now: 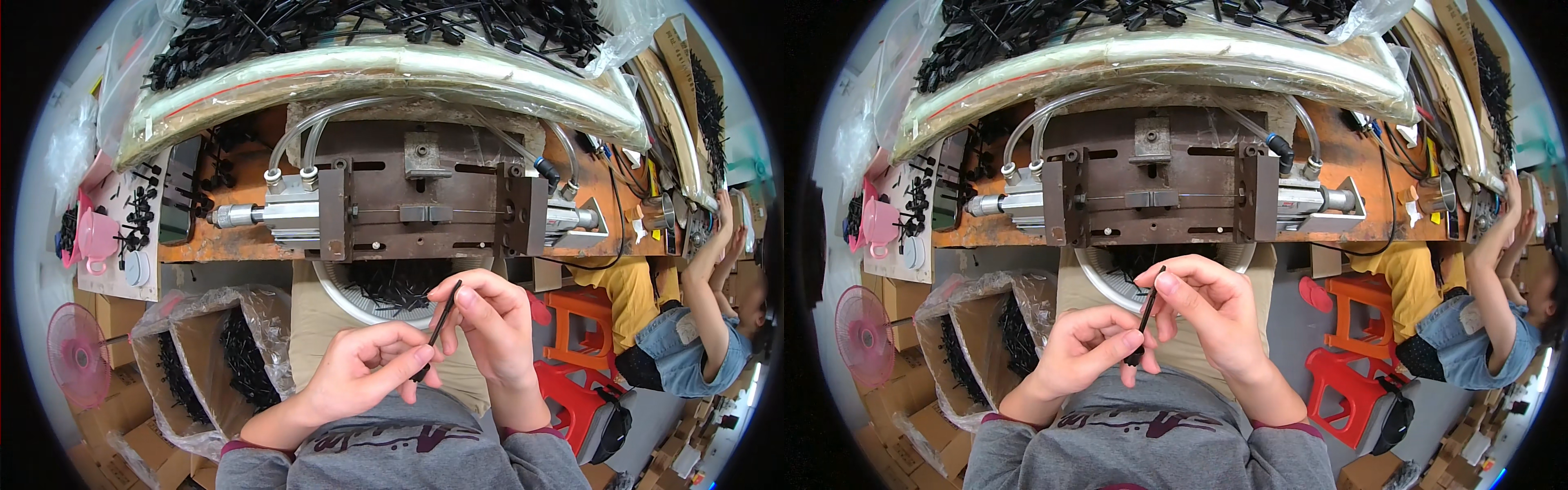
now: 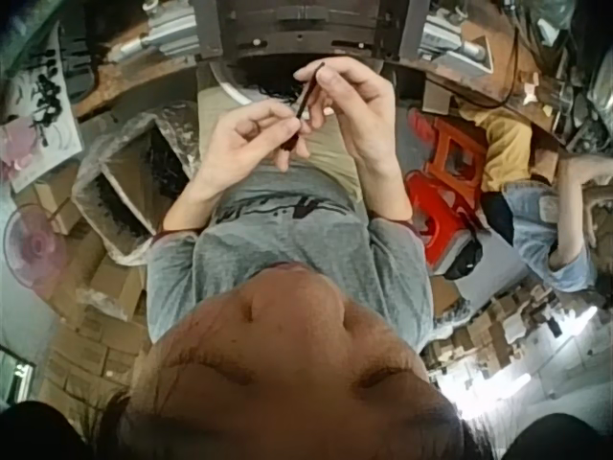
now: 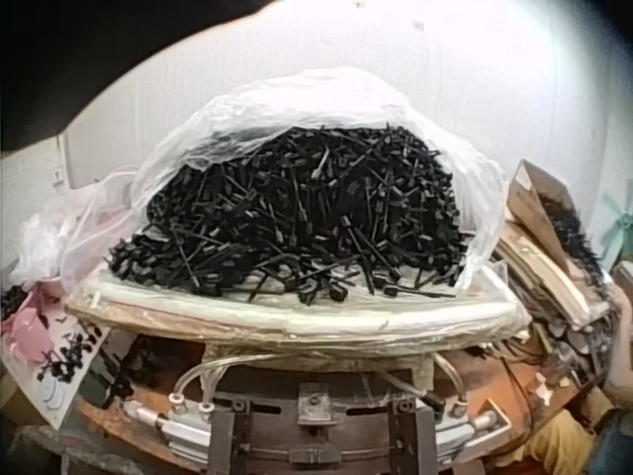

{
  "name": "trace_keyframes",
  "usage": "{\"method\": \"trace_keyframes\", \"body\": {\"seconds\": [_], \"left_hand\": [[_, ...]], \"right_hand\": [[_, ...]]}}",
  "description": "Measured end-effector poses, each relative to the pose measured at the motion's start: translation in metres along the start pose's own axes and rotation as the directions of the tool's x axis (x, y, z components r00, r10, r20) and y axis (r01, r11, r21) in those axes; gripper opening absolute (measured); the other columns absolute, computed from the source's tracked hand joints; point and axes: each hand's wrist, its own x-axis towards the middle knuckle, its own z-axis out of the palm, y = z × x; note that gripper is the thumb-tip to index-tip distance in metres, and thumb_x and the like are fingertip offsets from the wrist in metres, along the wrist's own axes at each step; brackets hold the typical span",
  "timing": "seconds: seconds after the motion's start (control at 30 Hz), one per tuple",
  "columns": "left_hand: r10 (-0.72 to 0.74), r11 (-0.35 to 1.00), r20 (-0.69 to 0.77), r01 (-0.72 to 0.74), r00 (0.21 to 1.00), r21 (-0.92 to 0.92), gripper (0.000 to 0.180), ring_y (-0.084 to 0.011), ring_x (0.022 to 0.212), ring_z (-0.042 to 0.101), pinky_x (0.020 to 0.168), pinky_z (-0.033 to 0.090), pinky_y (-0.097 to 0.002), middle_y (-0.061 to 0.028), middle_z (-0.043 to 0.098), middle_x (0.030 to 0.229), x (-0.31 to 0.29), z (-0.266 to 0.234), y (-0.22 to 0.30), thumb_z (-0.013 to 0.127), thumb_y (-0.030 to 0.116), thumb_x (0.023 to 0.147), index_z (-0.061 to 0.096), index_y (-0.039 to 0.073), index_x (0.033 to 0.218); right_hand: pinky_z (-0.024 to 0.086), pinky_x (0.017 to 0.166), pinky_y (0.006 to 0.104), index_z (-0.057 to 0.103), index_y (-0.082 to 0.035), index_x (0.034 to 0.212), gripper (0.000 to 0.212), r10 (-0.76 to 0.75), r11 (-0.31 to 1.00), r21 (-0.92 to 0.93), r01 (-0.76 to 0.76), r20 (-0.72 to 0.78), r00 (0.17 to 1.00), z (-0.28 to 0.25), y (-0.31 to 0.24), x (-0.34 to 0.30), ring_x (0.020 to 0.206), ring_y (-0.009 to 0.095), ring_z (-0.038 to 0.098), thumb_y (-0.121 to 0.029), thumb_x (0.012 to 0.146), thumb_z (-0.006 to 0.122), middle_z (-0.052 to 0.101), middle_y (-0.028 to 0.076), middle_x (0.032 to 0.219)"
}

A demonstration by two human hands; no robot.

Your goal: Assembling small black cable components using a pneumatic press at a workstation.

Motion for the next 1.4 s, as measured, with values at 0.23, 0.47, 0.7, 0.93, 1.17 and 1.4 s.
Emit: {"method": "trace_keyframes", "body": {"seconds": [0.23, 0.47, 0.7, 0.93, 1.17, 1.4], "left_hand": [[0.033, 0.997, 0.03, -0.031, 0.999, -0.071, 0.014, -0.0104, 0.067, 0.065, 0.058, 0.052, -0.0226, -0.0115, 0.07, 0.085, -0.003, -0.003, -0.002, 0.057, 0.008, 0.099, 0.064, -0.004, 0.103], [0.167, 0.985, -0.081, -0.17, 0.983, -0.026, 0.014, -0.0144, 0.071, 0.067, 0.064, 0.054, -0.0254, -0.0138, 0.07, 0.089, -0.027, -0.016, 0.006, 0.053, 0.006, 0.1, 0.059, -0.005, 0.107], [0.56, 0.828, -0.389, -0.499, 0.731, 0.255, 0.022, -0.0225, 0.087, 0.069, 0.086, 0.054, -0.0356, -0.0217, 0.069, 0.098, -0.061, -0.035, 0.011, 0.048, -0.003, 0.097, 0.05, -0.006, 0.119], [0.883, 0.469, -0.388, -0.448, 0.264, 0.761, 0.012, -0.0211, 0.093, 0.064, 0.08, 0.052, -0.0315, -0.0128, 0.067, 0.1, -0.063, -0.063, 0.022, 0.07, -0.007, 0.081, 0.065, -0.002, 0.091], [0.896, 0.444, -0.444, 0.082, -0.021, 0.892, 0.008, -0.0131, 0.076, 0.063, 0.072, 0.05, -0.0259, -0.0074, 0.068, 0.085, -0.071, -0.138, 0.026, 0.071, -0.003, 0.082, 0.068, -0.005, 0.089], [0.851, 0.505, -0.518, 0.139, 0.082, 0.852, 0.012, -0.013, 0.072, 0.068, 0.069, 0.054, -0.0256, -0.0082, 0.07, 0.084, -0.032, -0.185, 0.012, 0.071, 0.003, 0.085, 0.071, -0.003, 0.095]], "right_hand": [[0.047, 0.054, 0.0229, 0.06, 0.003, 0.097, 0.016, -0.24, 0.968, -0.118, 0.223, -0.163, 0.957, 0.013, 0.008, 0.001, 0.061, 0.012, 0.06, -0.012, 0.1, 0.054, 0.065, 0.012, 0.089], [0.049, 0.054, 0.0238, 0.057, 0.003, 0.105, 0.015, -0.487, 0.868, -0.163, 0.469, -0.099, 0.868, 0.047, -0.016, 0.039, 0.058, 0.015, 0.061, -0.01, 0.1, 0.053, 0.066, 0.015, 0.088], [0.057, 0.064, 0.0259, 0.056, 0.005, 0.111, 0.016, -0.877, 0.432, 0.017, 0.902, 0.243, 0.415, 0.179, -0.072, 0.146, 0.072, 0.018, 0.07, 0.001, 0.096, 0.057, 0.069, 0.017, 0.095], [0.052, 0.08, 0.0288, 0.063, 0.004, 0.116, 0.034, -0.718, 0.163, -0.671, 0.723, 0.422, 0.554, 0.261, -0.096, 0.238, 0.091, 0.02, 0.07, -0.021, 0.092, 0.063, 0.072, 0.017, 0.1], [0.05, 0.076, 0.0256, 0.07, 0.0, 0.102, 0.018, -0.523, 0.405, -0.581, 0.706, 0.486, 0.7, 0.167, -0.076, 0.163, 0.082, 0.01, 0.065, -0.013, 0.091, 0.065, 0.071, 0.007, 0.09], [0.053, 0.079, 0.0255, 0.065, 0.006, 0.104, 0.013, -0.335, 0.64, -0.607, 0.472, 0.332, 0.882, 0.096, -0.061, 0.081, 0.085, 0.013, 0.066, 0.0, 0.094, 0.06, 0.069, 0.01, 0.095]]}}
